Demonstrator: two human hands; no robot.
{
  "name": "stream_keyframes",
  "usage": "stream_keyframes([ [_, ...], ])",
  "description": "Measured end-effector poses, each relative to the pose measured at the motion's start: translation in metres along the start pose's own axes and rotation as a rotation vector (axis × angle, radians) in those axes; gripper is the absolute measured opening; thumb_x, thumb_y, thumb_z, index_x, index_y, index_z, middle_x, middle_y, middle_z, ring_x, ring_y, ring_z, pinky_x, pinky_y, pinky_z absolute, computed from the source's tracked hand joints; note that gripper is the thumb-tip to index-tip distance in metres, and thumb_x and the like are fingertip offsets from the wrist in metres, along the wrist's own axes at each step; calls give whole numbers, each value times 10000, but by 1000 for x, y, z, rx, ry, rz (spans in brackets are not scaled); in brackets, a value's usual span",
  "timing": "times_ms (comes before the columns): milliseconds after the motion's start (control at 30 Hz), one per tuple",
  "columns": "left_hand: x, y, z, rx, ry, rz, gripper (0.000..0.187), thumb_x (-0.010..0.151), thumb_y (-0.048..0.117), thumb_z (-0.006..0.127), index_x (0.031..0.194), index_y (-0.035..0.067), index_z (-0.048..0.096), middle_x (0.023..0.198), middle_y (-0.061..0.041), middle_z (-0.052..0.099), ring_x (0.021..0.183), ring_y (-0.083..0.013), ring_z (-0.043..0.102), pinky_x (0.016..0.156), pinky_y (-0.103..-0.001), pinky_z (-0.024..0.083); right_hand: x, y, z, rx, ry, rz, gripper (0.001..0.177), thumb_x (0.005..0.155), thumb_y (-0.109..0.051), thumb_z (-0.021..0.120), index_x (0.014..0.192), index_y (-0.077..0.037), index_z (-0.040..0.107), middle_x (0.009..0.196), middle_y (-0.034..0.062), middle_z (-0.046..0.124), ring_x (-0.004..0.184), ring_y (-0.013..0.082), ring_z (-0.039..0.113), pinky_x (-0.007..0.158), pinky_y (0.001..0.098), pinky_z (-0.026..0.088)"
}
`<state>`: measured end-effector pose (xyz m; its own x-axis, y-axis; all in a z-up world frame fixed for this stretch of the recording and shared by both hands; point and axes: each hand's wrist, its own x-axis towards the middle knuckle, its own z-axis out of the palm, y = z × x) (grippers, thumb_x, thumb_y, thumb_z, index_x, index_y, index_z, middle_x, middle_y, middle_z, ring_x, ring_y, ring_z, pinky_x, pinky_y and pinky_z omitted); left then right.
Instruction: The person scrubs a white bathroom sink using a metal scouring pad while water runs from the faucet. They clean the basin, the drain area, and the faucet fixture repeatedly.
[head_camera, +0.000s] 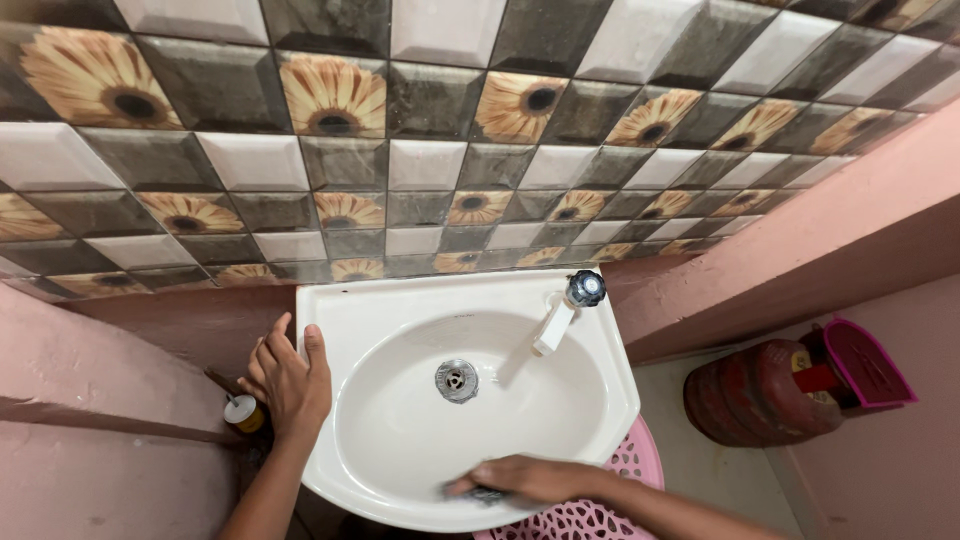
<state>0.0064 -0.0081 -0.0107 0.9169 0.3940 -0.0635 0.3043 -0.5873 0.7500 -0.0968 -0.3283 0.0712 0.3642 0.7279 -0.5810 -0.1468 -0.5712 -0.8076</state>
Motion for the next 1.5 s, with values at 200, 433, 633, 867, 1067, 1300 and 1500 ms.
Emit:
stream_keyframes([
  [200, -1, 0, 1, 19, 1, -8, 733, 1008, 680, 253, 1538, 182, 344, 1554, -228, 320, 1542, -360, 121, 1182, -706, -57, -43, 84, -118, -1502, -28, 225, 666, 961, -356, 438, 1599, -181, 359, 1627, 105, 297, 1537, 292, 167, 1206, 513, 57],
  [433, 0, 0, 2, 29, 10, -21, 709, 1014, 653, 280, 1536, 179, 352, 1552, -237, 315, 1532, -373, 119, 1173, -699, -53, 28, 65, -153, -1454, 625, -325, 601, 976, -103, 451, 1573, -166, 415, 1670, 7, 308, 1525, 168, 262, 1247, 421, 194],
  [633, 2, -3, 5, 45, 36, -7, 658, 1029, 597, 342, 1538, 180, 371, 1548, -249, 345, 1530, -387, 145, 1189, -697, -35, -3, 76, -122, -1212, 906, -7, 741, 826, 87, 495, 1515, -185, 478, 1629, 35, 390, 1517, 266, 311, 1244, 398, 247],
  [867, 5, -5, 3, 83, 31, -14, 667, 1023, 604, 351, 1537, 180, 374, 1548, -260, 342, 1524, -406, 144, 1182, -696, -22, -82, 94, -100, -952, 1154, -29, 471, 914, -97, 589, 1384, -76, 556, 1371, 142, 554, 1305, 340, 503, 1175, 492, 310],
  [1067, 5, -5, 8, 104, 48, -15, 695, 1021, 637, 329, 1542, 179, 364, 1554, -255, 335, 1532, -410, 130, 1186, -698, -27, -54, 77, -161, -701, 1248, 75, 351, 929, -82, 577, 1277, -82, 623, 1362, 175, 564, 1270, 387, 529, 1055, 468, 452],
  [1300, 2, -2, 6, 122, 30, -28, 708, 1018, 660, 300, 1539, 183, 350, 1569, -247, 310, 1551, -385, 104, 1207, -675, -38, -61, 92, -147, -927, 1220, -17, 350, 970, -119, 588, 1307, -26, 597, 1344, 212, 564, 1296, 404, 505, 1165, 504, 351],
  [1500, 3, 0, 6, 152, 22, -50, 743, 1004, 696, 250, 1540, 188, 335, 1576, -249, 289, 1548, -380, 85, 1199, -679, -43, -74, 97, -128, -882, 1196, -93, 406, 960, -126, 578, 1351, -18, 558, 1352, 190, 566, 1291, 381, 514, 1141, 488, 363],
])
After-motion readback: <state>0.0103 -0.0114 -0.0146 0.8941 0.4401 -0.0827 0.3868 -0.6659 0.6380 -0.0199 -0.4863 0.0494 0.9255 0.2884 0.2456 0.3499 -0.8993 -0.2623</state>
